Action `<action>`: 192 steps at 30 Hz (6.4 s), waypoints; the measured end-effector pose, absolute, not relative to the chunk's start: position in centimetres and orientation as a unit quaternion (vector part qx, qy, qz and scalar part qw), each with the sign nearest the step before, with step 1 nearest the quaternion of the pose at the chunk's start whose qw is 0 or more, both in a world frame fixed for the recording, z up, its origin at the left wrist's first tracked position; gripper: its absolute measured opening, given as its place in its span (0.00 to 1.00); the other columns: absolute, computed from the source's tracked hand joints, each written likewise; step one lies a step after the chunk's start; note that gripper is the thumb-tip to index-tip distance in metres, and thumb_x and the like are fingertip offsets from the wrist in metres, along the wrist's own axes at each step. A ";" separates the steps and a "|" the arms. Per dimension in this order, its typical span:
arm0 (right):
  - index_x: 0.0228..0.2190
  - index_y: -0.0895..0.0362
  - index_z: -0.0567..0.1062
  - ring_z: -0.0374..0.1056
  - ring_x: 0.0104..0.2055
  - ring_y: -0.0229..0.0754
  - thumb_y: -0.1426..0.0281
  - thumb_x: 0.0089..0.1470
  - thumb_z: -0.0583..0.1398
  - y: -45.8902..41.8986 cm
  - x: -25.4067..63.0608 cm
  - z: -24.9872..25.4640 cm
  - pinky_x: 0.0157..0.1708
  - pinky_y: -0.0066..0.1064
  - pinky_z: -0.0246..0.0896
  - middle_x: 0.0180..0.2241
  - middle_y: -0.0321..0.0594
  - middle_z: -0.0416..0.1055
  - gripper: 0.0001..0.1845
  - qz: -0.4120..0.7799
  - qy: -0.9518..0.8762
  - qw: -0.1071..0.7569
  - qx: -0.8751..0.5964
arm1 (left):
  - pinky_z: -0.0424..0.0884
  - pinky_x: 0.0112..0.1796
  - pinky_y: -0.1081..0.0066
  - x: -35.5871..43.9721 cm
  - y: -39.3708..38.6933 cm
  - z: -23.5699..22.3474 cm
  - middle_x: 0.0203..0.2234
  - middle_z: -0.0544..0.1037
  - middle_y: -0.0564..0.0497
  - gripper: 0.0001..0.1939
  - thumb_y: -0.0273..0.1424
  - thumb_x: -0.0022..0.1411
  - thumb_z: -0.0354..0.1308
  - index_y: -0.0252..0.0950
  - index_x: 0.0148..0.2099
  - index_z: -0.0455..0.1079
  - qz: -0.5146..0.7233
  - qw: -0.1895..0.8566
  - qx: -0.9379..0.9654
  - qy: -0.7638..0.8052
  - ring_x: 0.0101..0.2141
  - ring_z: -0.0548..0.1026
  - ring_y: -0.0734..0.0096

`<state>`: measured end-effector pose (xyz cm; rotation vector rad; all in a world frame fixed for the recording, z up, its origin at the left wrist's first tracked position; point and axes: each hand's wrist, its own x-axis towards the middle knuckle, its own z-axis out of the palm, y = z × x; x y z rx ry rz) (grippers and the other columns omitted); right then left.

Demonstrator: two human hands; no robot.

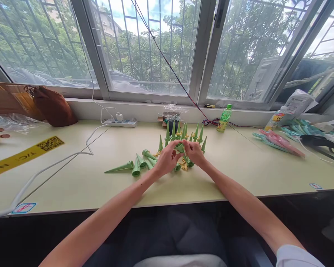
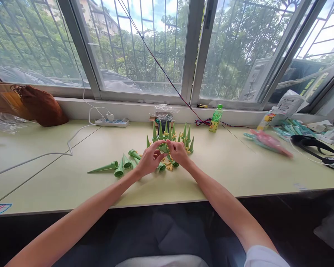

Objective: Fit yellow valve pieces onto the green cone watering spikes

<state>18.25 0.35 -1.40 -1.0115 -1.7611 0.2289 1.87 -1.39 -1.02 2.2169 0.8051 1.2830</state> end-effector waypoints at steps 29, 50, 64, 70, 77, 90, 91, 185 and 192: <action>0.13 0.55 0.52 0.47 0.16 0.32 0.47 0.63 0.44 -0.1 17.8 -1.4 0.20 0.29 0.44 0.12 0.32 0.51 0.34 0.099 -0.679 0.572 -0.449 | 0.63 0.19 0.79 1.9 -2.7 -0.2 0.24 0.71 0.53 0.19 0.47 0.68 0.48 0.35 0.40 0.64 0.518 0.279 0.735 0.337 0.18 0.66 0.80; 0.15 0.55 0.54 0.46 0.16 0.31 0.66 0.68 0.44 -3.0 16.5 -1.5 0.20 0.27 0.44 0.12 0.31 0.53 0.28 0.081 -0.749 0.574 -0.322 | 0.61 0.18 0.74 1.7 -5.5 -0.9 0.17 0.70 0.49 0.27 0.46 0.68 0.47 0.30 0.26 0.68 0.407 0.675 0.556 0.265 0.15 0.65 0.76; 0.19 0.54 0.49 0.40 0.17 0.33 0.68 0.67 0.43 -4.1 15.5 -2.3 0.20 0.29 0.39 0.15 0.29 0.46 0.23 0.082 -0.759 0.572 -0.300 | 0.63 0.19 0.75 0.6 -6.2 -1.0 0.29 0.66 0.50 0.16 0.39 0.68 0.50 0.33 0.34 0.70 0.455 0.536 0.656 0.276 0.19 0.66 0.79; 0.19 0.54 0.48 0.41 0.17 0.33 0.66 0.67 0.42 -4.6 15.3 -2.5 0.20 0.30 0.39 0.16 0.30 0.46 0.23 0.088 -0.761 0.557 -0.321 | 0.65 0.24 0.71 0.1 -5.8 -1.5 0.25 0.66 0.47 0.16 0.38 0.67 0.49 0.36 0.28 0.65 0.470 0.389 0.742 0.278 0.26 0.66 0.69; 0.21 0.54 0.47 0.40 0.17 0.32 0.65 0.66 0.42 -4.5 15.0 -2.6 0.20 0.30 0.38 0.17 0.29 0.45 0.21 0.118 -0.755 0.564 -0.312 | 0.68 0.28 0.68 0.0 -5.3 -0.9 0.30 0.69 0.45 0.08 0.33 0.65 0.48 0.37 0.38 0.67 0.480 0.268 0.796 0.253 0.31 0.68 0.64; 0.20 0.54 0.53 0.47 0.17 0.33 0.70 0.66 0.42 -4.6 15.2 -2.8 0.20 0.28 0.43 0.16 0.32 0.52 0.22 0.139 -0.746 0.567 -0.320 | 0.69 0.30 0.68 0.6 -5.8 -1.5 0.32 0.67 0.45 0.13 0.25 0.61 0.50 0.39 0.49 0.64 0.487 0.255 0.796 0.254 0.33 0.68 0.63; 0.20 0.54 0.53 0.47 0.17 0.33 0.71 0.66 0.43 -4.6 15.3 -2.7 0.20 0.28 0.43 0.16 0.32 0.52 0.21 0.138 -0.746 0.572 -0.313 | 0.69 0.31 0.67 0.7 -6.1 -1.7 0.32 0.67 0.46 0.13 0.25 0.61 0.50 0.39 0.49 0.63 0.489 0.261 0.792 0.256 0.33 0.68 0.63; 0.19 0.55 0.56 0.51 0.19 0.31 0.59 0.68 0.45 -1.9 16.9 -1.8 0.21 0.25 0.47 0.17 0.31 0.55 0.26 0.146 -0.743 0.529 -0.384 | 0.53 0.16 0.78 1.0 -4.3 -1.4 0.11 0.62 0.59 0.19 0.45 0.62 0.58 0.34 0.31 0.65 0.463 0.514 0.624 0.363 0.13 0.59 0.81; 0.19 0.56 0.56 0.50 0.20 0.31 0.58 0.67 0.45 -2.0 16.8 -1.9 0.21 0.25 0.47 0.18 0.31 0.54 0.26 0.154 -0.738 0.526 -0.395 | 0.54 0.17 0.77 1.0 -4.4 -1.4 0.14 0.58 0.60 0.17 0.43 0.60 0.61 0.35 0.32 0.64 0.469 0.487 0.643 0.360 0.15 0.59 0.80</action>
